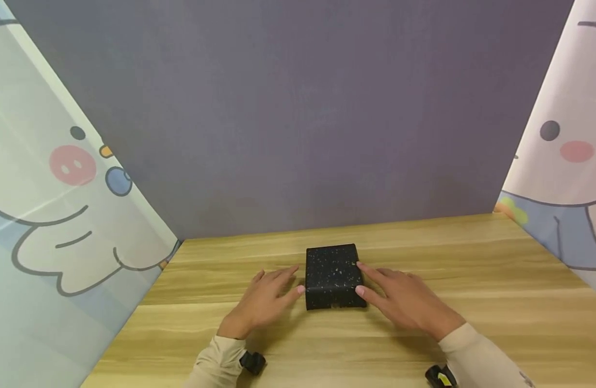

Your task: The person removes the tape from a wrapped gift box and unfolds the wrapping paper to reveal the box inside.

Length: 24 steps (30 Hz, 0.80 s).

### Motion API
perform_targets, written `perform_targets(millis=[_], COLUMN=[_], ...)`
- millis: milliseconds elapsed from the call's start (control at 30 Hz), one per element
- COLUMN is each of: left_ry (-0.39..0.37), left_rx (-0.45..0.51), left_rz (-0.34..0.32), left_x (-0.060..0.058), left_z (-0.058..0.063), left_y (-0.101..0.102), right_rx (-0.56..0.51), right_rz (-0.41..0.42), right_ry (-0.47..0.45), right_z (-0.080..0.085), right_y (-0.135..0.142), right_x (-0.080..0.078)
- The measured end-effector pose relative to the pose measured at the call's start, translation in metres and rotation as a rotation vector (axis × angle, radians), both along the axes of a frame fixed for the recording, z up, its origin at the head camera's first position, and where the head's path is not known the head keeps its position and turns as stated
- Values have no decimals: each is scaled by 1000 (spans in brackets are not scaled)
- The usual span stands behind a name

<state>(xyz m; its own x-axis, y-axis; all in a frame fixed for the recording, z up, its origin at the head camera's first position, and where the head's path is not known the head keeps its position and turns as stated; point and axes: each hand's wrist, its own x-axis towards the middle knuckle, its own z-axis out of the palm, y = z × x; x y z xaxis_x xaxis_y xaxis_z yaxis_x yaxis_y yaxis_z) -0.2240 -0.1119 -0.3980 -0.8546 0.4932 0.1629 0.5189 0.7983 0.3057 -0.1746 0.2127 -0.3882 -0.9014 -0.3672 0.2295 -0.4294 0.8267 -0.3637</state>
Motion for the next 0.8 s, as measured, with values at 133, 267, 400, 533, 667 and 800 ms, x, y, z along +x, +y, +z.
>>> perform_targets(millis=[133, 267, 400, 533, 667, 800], left_ry=[-50, -109, -161, -187, -185, -177], left_rx=[107, 207, 261, 265, 283, 294], left_rz=[-16, 21, 72, 97, 118, 127], left_x=[-6, -10, -12, -15, -18, -19], left_z=[-1, 1, 3, 3, 2, -1], left_y=[1, 3, 7, 12, 19, 23], right_rx=[-85, -159, -191, -203, -198, -197], right_rz=[1, -4, -39, -105, -151, -176], right_ry=[-92, -182, -237, -265, -266, -235], right_z=[3, 9, 12, 11, 9, 3], right_y=[-2, -7, -14, -20, -21, -22], right_x=[-6, -14, -27, -38, -45, -45])
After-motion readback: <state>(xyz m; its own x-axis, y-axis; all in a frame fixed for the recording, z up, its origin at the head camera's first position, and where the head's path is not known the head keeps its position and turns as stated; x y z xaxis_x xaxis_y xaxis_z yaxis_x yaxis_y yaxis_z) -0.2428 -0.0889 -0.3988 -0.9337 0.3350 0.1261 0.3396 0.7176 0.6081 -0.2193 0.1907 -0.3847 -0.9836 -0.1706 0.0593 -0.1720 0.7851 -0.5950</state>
